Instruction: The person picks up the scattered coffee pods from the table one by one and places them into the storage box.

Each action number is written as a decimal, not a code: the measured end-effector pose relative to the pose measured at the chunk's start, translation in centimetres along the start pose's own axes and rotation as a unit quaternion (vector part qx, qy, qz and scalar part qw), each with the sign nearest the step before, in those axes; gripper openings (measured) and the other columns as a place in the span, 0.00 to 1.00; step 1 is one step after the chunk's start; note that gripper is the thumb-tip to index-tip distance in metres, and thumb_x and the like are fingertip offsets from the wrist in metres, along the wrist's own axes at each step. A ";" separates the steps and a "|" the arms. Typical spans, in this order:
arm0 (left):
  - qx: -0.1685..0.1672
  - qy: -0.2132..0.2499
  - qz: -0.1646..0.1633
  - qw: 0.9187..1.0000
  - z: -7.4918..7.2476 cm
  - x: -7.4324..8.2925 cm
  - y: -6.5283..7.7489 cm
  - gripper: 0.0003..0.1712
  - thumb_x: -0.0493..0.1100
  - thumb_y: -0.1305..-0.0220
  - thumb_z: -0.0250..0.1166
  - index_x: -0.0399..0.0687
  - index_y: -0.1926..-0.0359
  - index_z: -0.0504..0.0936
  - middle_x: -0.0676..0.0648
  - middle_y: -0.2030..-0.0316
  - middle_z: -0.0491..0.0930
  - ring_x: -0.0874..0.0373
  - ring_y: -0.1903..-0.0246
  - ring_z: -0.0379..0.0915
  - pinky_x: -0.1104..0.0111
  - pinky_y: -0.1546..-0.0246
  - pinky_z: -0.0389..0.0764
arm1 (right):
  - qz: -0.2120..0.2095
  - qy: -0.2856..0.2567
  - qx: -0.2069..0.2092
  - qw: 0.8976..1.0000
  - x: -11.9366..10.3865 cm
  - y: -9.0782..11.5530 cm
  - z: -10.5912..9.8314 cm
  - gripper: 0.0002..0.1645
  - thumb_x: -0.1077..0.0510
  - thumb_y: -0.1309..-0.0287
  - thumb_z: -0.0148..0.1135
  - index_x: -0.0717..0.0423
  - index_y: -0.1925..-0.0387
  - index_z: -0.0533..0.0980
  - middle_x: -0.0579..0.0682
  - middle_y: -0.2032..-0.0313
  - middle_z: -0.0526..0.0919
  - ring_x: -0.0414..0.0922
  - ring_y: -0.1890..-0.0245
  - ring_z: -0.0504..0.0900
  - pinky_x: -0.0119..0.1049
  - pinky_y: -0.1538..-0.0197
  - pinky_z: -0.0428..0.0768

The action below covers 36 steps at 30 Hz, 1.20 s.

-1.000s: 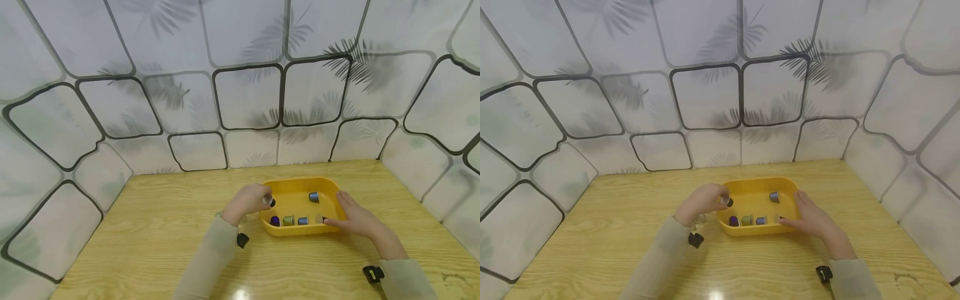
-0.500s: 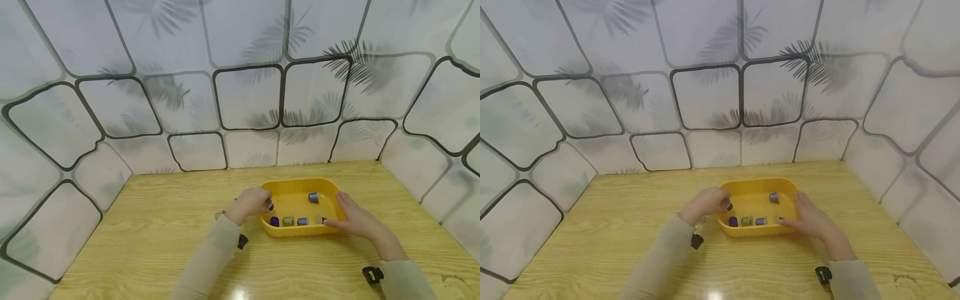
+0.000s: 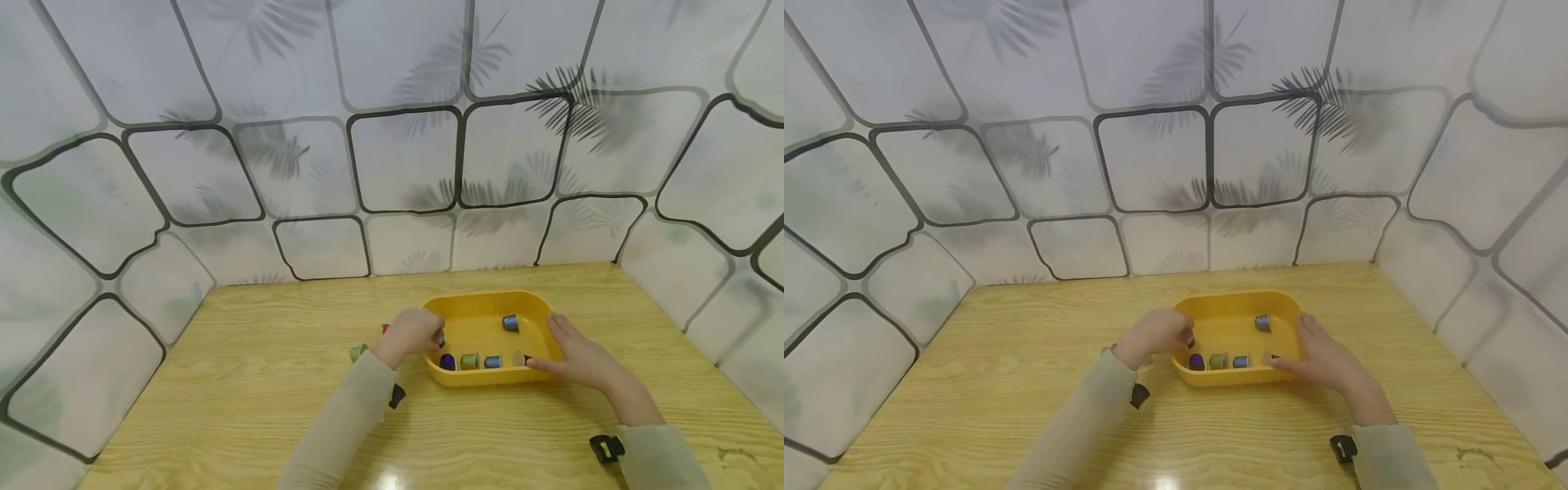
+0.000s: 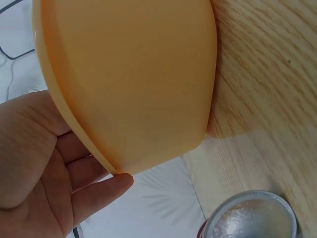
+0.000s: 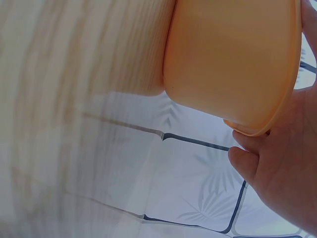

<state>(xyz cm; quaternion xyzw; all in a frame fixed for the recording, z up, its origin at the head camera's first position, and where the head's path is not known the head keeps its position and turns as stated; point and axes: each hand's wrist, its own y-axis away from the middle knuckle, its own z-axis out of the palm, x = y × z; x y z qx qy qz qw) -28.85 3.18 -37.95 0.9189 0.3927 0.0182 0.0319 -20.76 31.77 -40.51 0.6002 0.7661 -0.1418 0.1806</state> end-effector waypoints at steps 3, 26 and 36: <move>-0.002 -0.002 0.000 1.000 0.0 0.1 -0.1 0.10 0.43 0.45 0.62 0.52 0.77 0.69 0.55 0.80 0.68 0.61 0.79 0.61 0.72 0.78 0.62 | -0.001 0.000 0.002 1.000 0.0 0.0 0.1 0.62 0.32 0.54 0.56 0.76 0.38 0.43 0.73 0.38 0.41 0.65 0.39 0.42 0.61 0.44 0.48; -0.002 0.007 -0.003 1.000 -0.2 0.3 0.0 0.10 0.43 0.45 0.62 0.52 0.77 0.69 0.55 0.80 0.67 0.62 0.79 0.60 0.72 0.78 0.60 | -0.006 0.007 0.005 1.000 0.1 -0.1 0.1 0.61 0.33 0.54 0.57 0.76 0.38 0.44 0.73 0.38 0.43 0.66 0.39 0.44 0.60 0.44 0.50; 0.035 0.001 0.017 0.999 -1.2 0.7 0.0 0.09 0.39 0.44 0.59 0.50 0.78 0.68 0.54 0.81 0.66 0.63 0.80 0.58 0.73 0.78 0.59 | -0.004 0.011 0.005 1.000 -0.1 0.0 0.0 0.61 0.33 0.54 0.56 0.77 0.39 0.45 0.73 0.38 0.43 0.66 0.39 0.44 0.60 0.44 0.50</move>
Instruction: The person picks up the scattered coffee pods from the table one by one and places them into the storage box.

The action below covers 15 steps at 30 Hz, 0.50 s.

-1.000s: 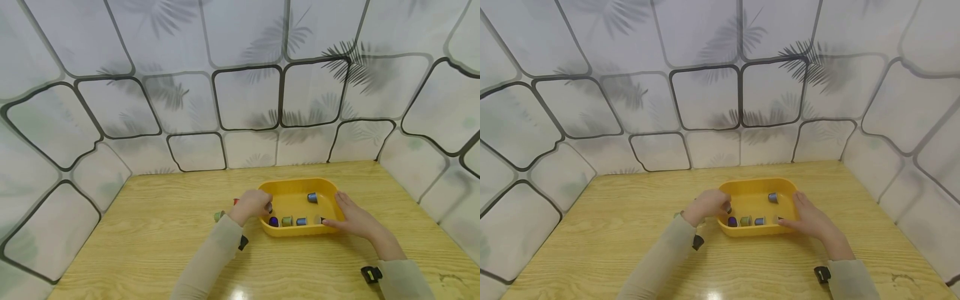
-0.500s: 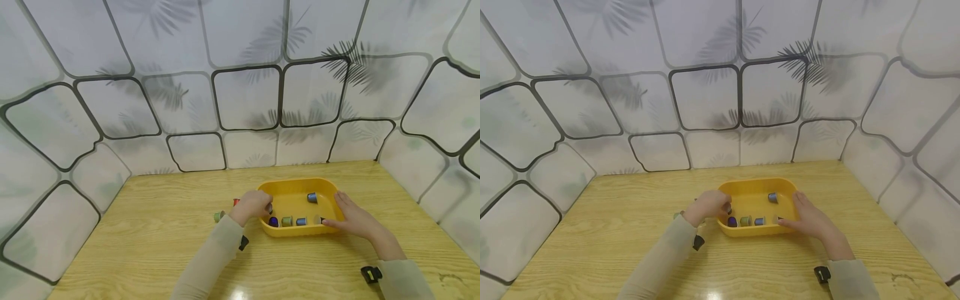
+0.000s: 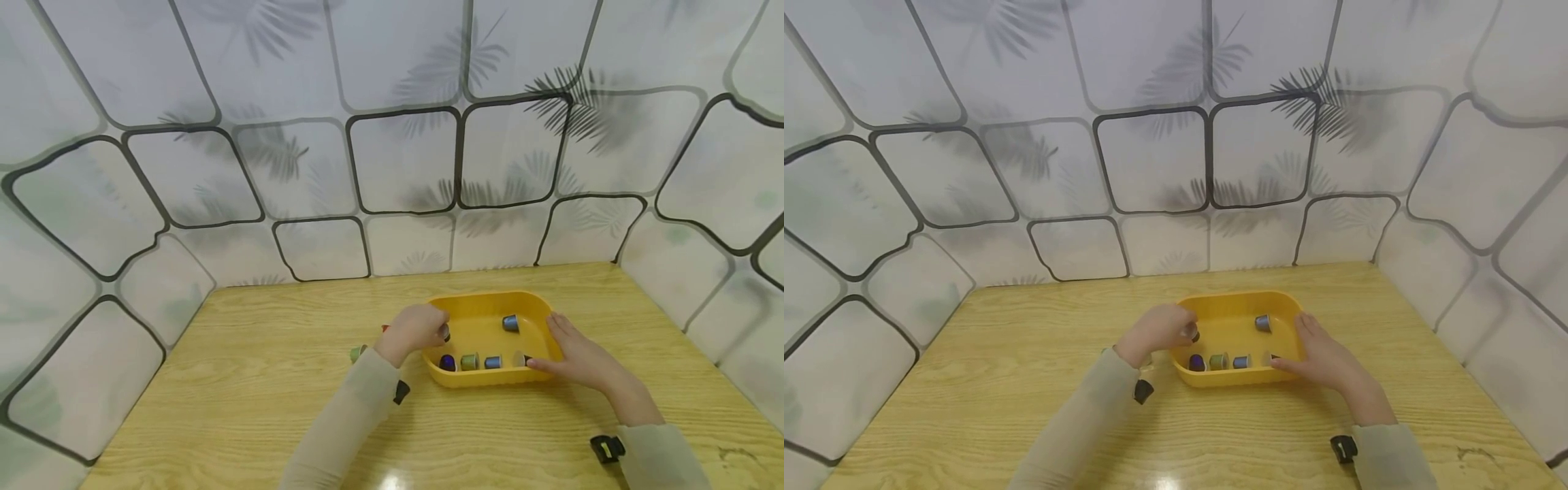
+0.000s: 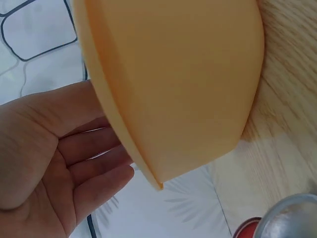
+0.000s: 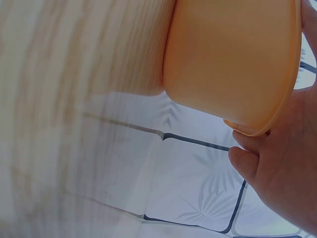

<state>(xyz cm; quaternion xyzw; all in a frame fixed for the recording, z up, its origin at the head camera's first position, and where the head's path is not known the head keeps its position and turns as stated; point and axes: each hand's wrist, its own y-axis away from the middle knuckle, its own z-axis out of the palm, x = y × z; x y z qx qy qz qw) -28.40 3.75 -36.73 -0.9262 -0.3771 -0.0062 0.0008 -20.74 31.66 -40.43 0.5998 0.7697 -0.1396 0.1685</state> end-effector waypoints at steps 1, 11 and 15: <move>-0.001 0.000 0.002 1.000 0.0 0.1 -0.1 0.09 0.39 0.44 0.59 0.50 0.78 0.68 0.54 0.81 0.66 0.63 0.80 0.58 0.73 0.78 0.59 | 0.000 -0.001 -0.001 1.000 0.1 0.0 0.0 0.61 0.33 0.54 0.56 0.77 0.38 0.45 0.73 0.38 0.42 0.66 0.39 0.44 0.60 0.44 0.50; -0.029 -0.016 -0.003 0.999 0.7 0.3 -1.0 0.10 0.40 0.43 0.58 0.50 0.79 0.68 0.54 0.81 0.66 0.62 0.81 0.57 0.73 0.79 0.58 | -0.002 -0.002 0.002 1.000 0.0 0.0 0.0 0.61 0.33 0.54 0.57 0.77 0.38 0.44 0.73 0.38 0.43 0.66 0.39 0.44 0.60 0.44 0.50; -0.031 -0.027 0.001 0.999 1.0 0.3 -1.2 0.11 0.40 0.42 0.57 0.50 0.79 0.68 0.53 0.81 0.66 0.62 0.81 0.57 0.72 0.79 0.59 | -0.002 -0.004 0.003 1.000 0.0 0.0 0.0 0.62 0.33 0.54 0.57 0.77 0.38 0.44 0.73 0.38 0.43 0.65 0.39 0.44 0.60 0.44 0.49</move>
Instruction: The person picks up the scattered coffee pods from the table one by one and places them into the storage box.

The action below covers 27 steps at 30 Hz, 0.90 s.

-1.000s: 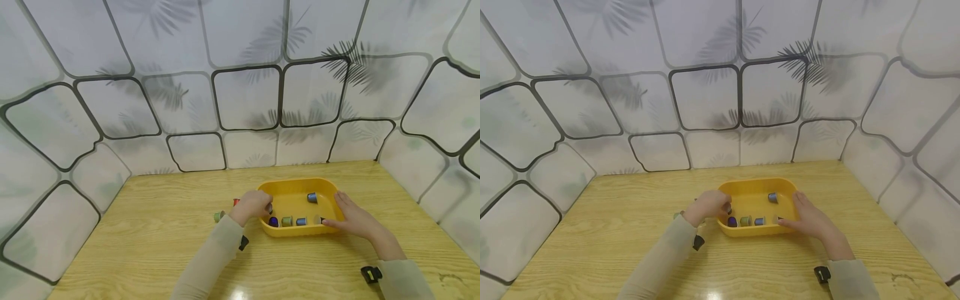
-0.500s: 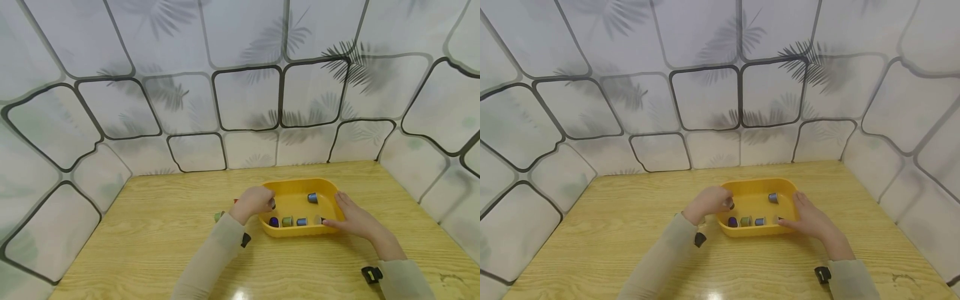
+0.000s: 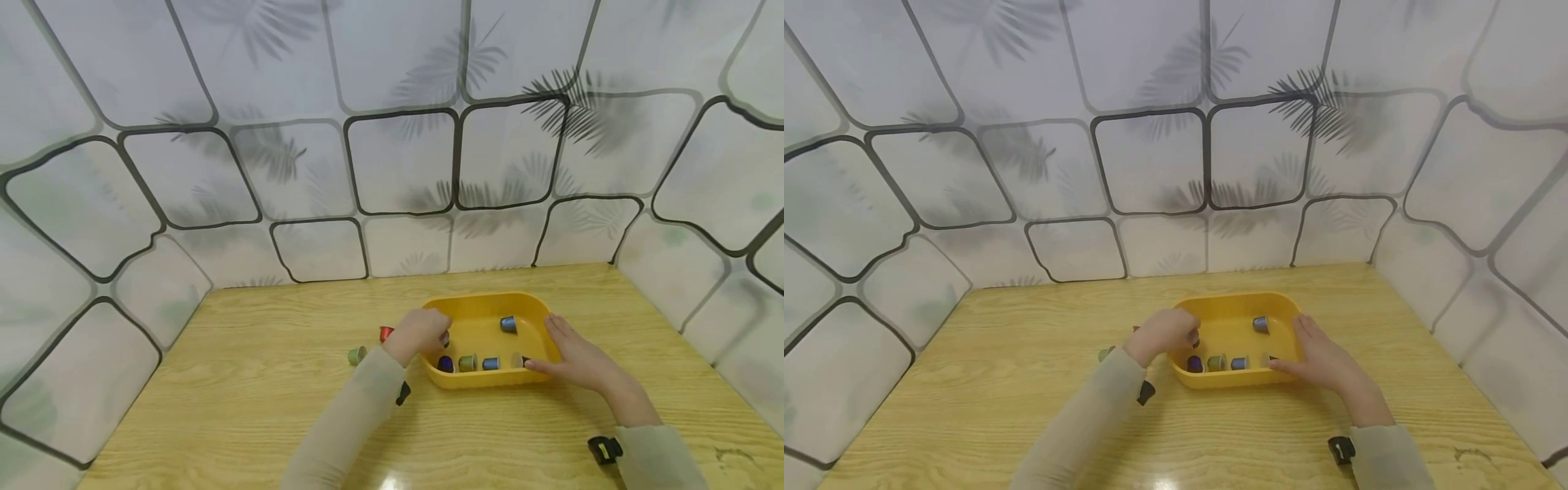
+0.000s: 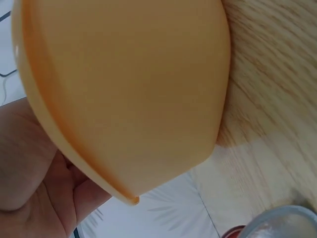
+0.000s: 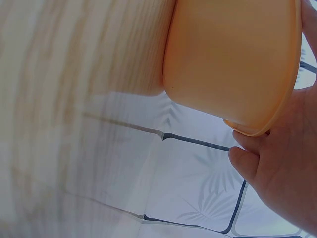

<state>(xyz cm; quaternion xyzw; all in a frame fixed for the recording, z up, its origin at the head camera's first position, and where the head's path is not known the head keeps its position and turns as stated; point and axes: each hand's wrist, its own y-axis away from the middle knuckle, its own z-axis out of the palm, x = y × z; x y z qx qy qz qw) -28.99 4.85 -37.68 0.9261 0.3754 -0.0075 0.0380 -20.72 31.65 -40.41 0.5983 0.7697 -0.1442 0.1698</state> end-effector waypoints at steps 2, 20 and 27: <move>0.001 -0.003 0.000 1.000 0.1 0.0 -0.1 0.12 0.40 0.41 0.57 0.49 0.80 0.67 0.53 0.82 0.66 0.61 0.81 0.57 0.72 0.79 0.59 | -0.001 -0.002 0.000 1.000 0.0 0.0 0.0 0.61 0.33 0.54 0.57 0.77 0.38 0.44 0.73 0.38 0.42 0.65 0.39 0.43 0.60 0.44 0.49; -0.004 -0.034 0.006 0.999 1.4 0.0 -0.7 0.14 0.39 0.43 0.57 0.50 0.83 0.66 0.54 0.83 0.66 0.62 0.81 0.58 0.72 0.80 0.60 | 0.002 -0.002 -0.004 1.000 0.2 -0.1 0.1 0.62 0.32 0.54 0.55 0.76 0.38 0.43 0.72 0.38 0.41 0.65 0.38 0.42 0.60 0.44 0.49; -0.001 -0.034 0.008 0.999 1.7 0.1 -0.6 0.12 0.39 0.42 0.56 0.50 0.82 0.68 0.54 0.82 0.67 0.62 0.81 0.59 0.73 0.80 0.61 | 0.006 -0.006 -0.006 1.000 0.4 0.0 0.0 0.62 0.32 0.54 0.56 0.75 0.38 0.43 0.72 0.37 0.40 0.65 0.38 0.41 0.60 0.44 0.48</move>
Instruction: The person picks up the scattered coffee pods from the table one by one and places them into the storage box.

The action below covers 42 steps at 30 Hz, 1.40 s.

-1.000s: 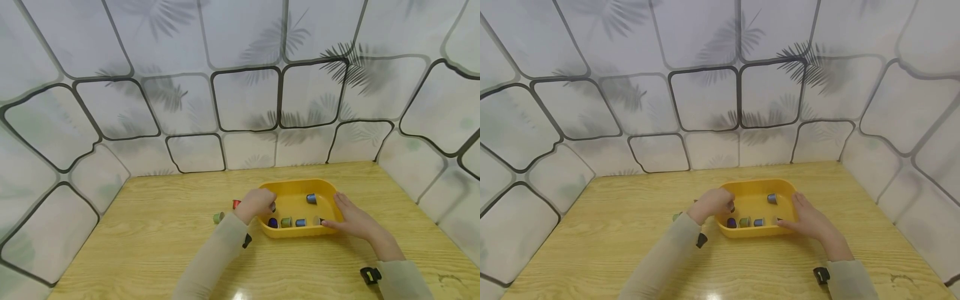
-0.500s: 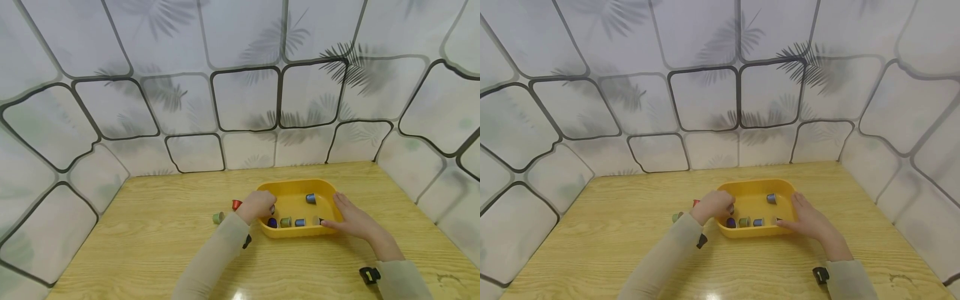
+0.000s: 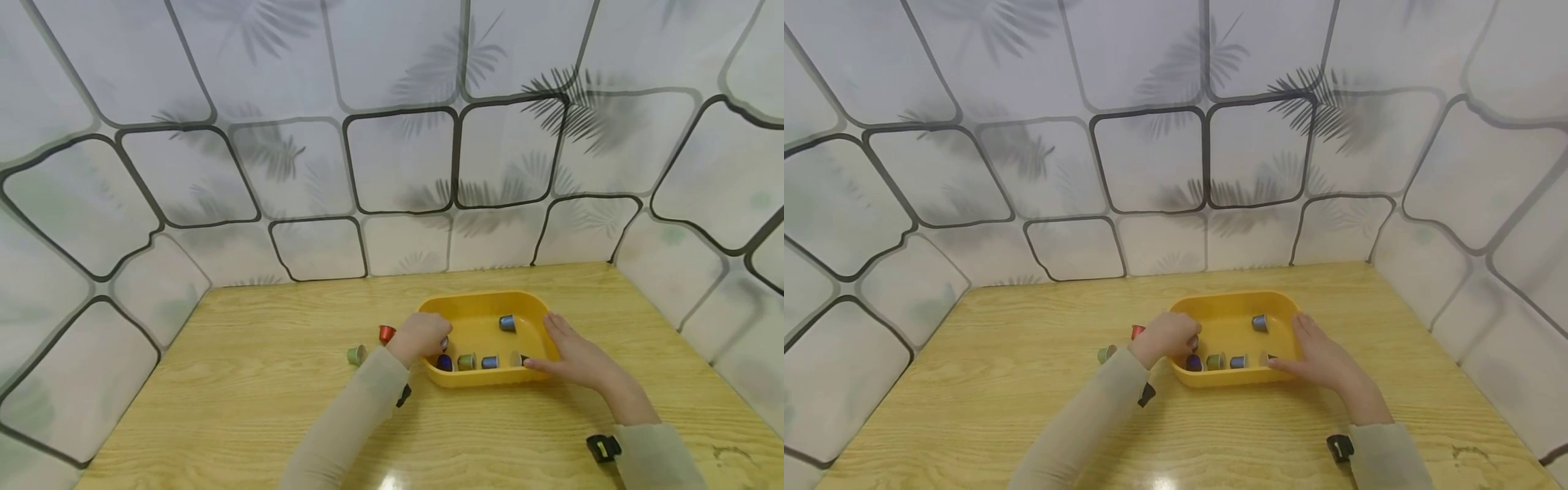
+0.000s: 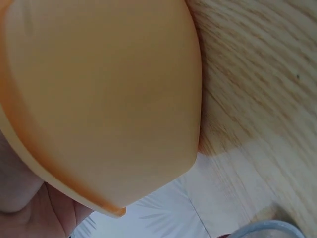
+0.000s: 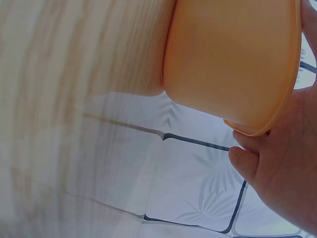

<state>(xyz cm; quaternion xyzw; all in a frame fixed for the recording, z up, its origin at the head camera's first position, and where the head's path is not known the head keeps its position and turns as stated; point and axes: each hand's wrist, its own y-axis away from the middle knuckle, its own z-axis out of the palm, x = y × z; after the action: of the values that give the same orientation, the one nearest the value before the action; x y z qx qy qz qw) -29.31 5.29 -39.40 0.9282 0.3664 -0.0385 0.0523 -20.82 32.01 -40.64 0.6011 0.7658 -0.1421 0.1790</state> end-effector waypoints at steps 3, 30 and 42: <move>-0.004 -0.001 -0.004 1.000 0.2 0.0 -0.1 0.12 0.39 0.42 0.56 0.51 0.81 0.68 0.54 0.82 0.67 0.62 0.81 0.59 0.72 0.80 0.61 | -0.002 -0.001 0.000 1.000 -0.1 0.0 0.0 0.62 0.32 0.54 0.56 0.75 0.38 0.43 0.72 0.37 0.40 0.65 0.38 0.42 0.60 0.44 0.48; -0.021 0.003 -0.008 1.000 0.2 0.2 0.0 0.09 0.44 0.42 0.59 0.52 0.77 0.70 0.55 0.81 0.68 0.63 0.80 0.61 0.73 0.78 0.64 | 0.002 0.002 -0.001 1.000 -0.2 0.0 0.1 0.62 0.32 0.54 0.56 0.76 0.38 0.44 0.73 0.38 0.42 0.65 0.38 0.42 0.60 0.43 0.48; -0.001 0.049 -0.018 0.999 -1.0 0.2 0.5 0.07 0.41 0.43 0.57 0.49 0.64 0.78 0.53 0.73 0.75 0.62 0.78 0.63 0.72 0.78 0.65 | -0.003 0.006 0.001 1.000 -0.5 0.0 -0.1 0.61 0.33 0.53 0.56 0.77 0.39 0.45 0.74 0.38 0.43 0.66 0.39 0.44 0.60 0.44 0.49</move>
<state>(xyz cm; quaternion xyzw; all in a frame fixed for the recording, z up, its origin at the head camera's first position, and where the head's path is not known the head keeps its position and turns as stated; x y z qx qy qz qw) -28.78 5.19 -38.45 0.9221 0.3855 0.0064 0.0342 -20.75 31.60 -40.32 0.5996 0.7686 -0.1400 0.1736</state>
